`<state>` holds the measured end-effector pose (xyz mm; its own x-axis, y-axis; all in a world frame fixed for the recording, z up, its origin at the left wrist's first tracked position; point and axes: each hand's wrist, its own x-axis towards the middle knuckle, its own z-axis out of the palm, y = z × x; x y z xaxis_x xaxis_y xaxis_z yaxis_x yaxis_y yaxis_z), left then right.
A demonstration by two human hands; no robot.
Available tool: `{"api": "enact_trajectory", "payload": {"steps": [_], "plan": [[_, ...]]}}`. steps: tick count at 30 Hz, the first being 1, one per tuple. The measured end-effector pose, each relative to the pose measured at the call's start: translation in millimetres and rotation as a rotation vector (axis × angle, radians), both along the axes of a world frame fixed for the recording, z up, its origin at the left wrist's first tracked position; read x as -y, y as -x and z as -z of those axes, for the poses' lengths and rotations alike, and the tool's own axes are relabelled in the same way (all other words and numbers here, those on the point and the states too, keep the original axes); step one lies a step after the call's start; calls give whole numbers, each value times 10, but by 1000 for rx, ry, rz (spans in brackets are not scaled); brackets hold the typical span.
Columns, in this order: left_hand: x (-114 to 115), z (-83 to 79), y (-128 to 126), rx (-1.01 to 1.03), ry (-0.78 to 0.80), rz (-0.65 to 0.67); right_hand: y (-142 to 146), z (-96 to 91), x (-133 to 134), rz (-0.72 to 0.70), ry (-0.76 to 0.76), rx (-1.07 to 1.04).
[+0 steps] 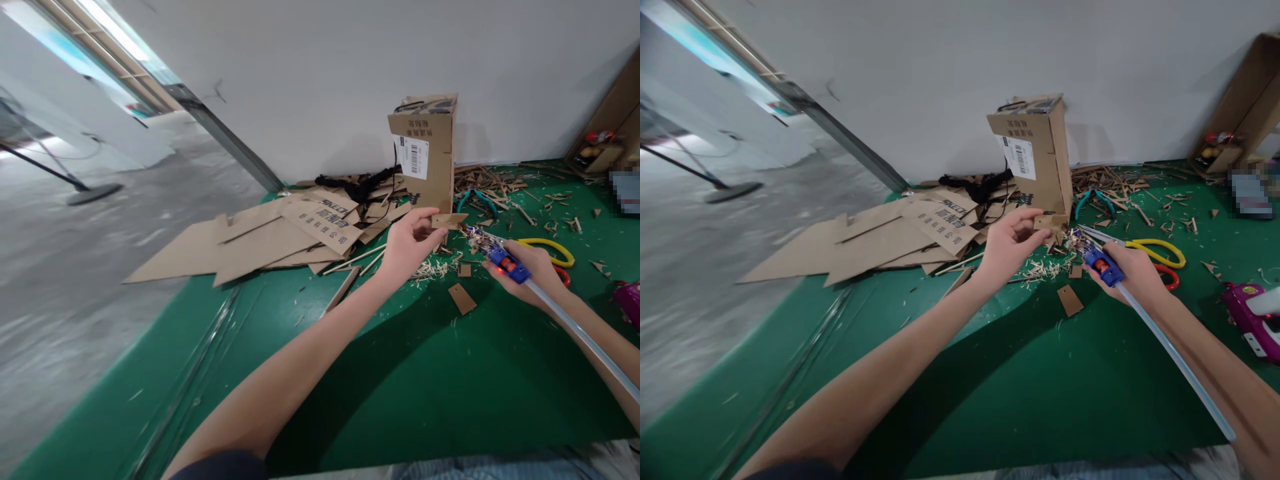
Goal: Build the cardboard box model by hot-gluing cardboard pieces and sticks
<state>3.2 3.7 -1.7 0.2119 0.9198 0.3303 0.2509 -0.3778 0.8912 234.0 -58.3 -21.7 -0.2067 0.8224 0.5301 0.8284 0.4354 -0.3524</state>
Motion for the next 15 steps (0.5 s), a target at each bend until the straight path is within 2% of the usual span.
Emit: {"api": "enact_trajectory", "payload": {"steps": [15], "plan": [[1, 7, -7, 80, 7, 16, -12, 79, -16, 10, -50, -4]]}}
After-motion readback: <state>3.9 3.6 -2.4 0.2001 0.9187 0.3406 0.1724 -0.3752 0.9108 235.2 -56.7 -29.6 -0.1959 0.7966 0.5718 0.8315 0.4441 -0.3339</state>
